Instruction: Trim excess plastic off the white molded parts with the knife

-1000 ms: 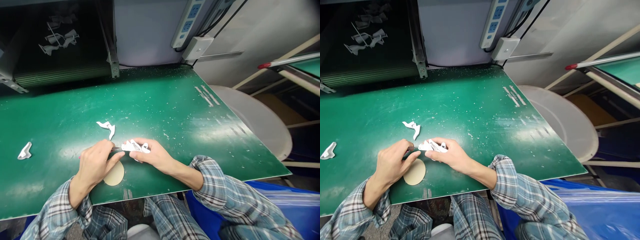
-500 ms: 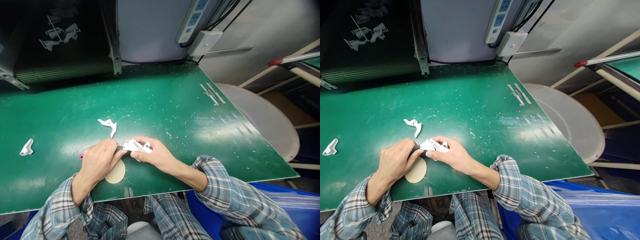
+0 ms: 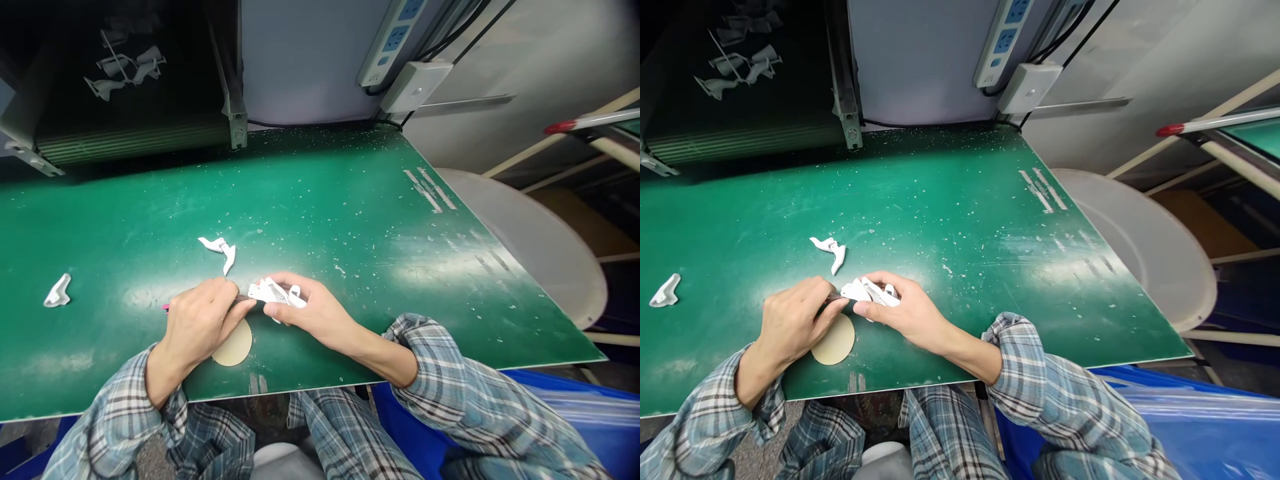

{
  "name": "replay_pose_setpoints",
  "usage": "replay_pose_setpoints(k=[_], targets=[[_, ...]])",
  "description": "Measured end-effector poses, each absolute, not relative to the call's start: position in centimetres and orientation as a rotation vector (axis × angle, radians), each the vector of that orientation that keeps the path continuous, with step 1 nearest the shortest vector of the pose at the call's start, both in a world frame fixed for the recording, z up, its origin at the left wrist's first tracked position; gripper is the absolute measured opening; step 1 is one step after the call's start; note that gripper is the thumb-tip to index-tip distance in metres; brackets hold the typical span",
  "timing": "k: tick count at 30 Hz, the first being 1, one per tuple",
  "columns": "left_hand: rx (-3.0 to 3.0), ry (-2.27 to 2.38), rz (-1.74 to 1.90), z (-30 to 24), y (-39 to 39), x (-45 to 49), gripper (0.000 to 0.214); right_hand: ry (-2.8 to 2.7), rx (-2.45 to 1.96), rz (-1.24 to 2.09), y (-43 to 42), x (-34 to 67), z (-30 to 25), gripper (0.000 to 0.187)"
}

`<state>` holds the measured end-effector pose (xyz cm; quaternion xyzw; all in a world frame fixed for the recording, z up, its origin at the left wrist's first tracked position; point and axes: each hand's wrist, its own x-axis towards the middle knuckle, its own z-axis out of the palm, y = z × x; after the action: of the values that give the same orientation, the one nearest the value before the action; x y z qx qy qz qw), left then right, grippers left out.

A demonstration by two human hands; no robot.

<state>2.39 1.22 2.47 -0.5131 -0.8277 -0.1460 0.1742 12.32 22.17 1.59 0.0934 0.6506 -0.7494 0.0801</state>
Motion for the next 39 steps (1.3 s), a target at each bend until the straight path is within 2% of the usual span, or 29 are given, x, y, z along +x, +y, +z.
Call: replay_pose_setpoints(k=[4,7,11,17,34,39], targets=[[-1.437,-2.433,-0.748,2.3,1.1,2.2,0.027,1.653,0.282,-2.447,22.0,12.2,1.5,0.049],[-1.469,-2.47,-0.982,2.4,1.2,2.2,0.025,1.29,0.304,-2.622,22.0,12.1,1.6,0.049],[-1.548,-2.464,-1.092,2.6,1.5,2.6,0.023,0.975,0.394,-2.719,22.1,11.9,1.8,0.049],[-1.594,-2.525,-1.233,2.3,1.6,3.0,0.021,0.873,0.379,-2.754,22.0,11.7,1.5,0.048],[-1.586,-2.591,-1.17,2.2,1.4,3.2,0.02,1.018,0.406,-2.701,21.6,11.8,1.4,0.045],[-1.502,-2.506,-1.026,2.2,1.6,3.2,0.018,0.985,0.423,-2.698,21.2,11.9,1.2,0.045]])
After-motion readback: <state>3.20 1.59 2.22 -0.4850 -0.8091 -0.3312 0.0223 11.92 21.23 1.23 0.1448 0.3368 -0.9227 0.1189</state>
